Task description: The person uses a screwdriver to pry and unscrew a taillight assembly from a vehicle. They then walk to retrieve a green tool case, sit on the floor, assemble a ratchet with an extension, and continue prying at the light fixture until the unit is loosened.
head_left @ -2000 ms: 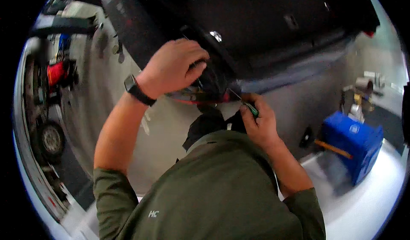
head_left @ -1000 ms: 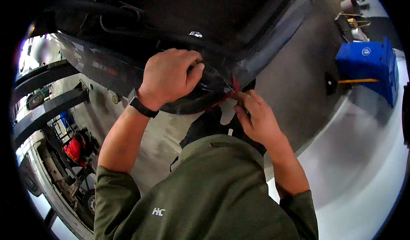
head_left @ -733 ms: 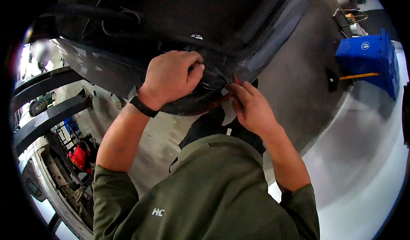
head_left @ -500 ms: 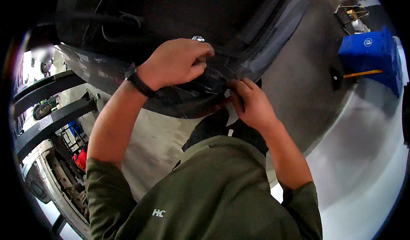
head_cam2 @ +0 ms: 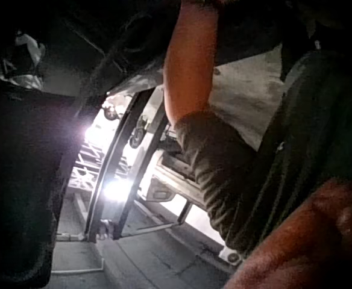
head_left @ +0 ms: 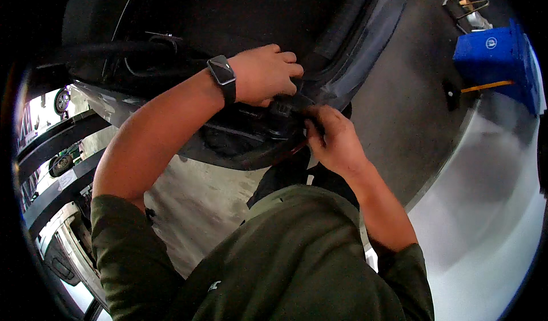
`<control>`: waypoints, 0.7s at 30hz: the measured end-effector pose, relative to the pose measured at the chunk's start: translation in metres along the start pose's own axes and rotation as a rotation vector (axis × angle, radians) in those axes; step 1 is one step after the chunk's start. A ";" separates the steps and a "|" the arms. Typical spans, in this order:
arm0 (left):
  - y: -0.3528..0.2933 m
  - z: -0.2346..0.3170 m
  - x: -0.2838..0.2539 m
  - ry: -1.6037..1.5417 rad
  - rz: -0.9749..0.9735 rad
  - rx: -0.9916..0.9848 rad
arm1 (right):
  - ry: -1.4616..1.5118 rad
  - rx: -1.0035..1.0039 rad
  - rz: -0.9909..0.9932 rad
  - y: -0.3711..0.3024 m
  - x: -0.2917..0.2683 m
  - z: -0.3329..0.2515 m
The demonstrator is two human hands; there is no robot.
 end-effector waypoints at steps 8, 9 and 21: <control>0.017 -0.009 0.005 0.040 -0.190 0.008 | 0.026 0.069 0.002 0.013 -0.013 0.006; 0.024 -0.006 0.003 0.056 -0.199 0.031 | 0.025 0.067 -0.002 0.014 -0.021 0.010; 0.063 -0.004 -0.009 -0.434 -0.212 -0.105 | 0.049 0.099 -0.051 0.014 -0.046 0.028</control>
Point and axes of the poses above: each hand's wrist, its own y-axis towards the middle knuckle, its own x-axis out of the palm, z = x × y, the point moved 6 cm from there along y, towards the middle knuckle, and after that the axes turned 15 degrees about -y, right-handed, at the moved point
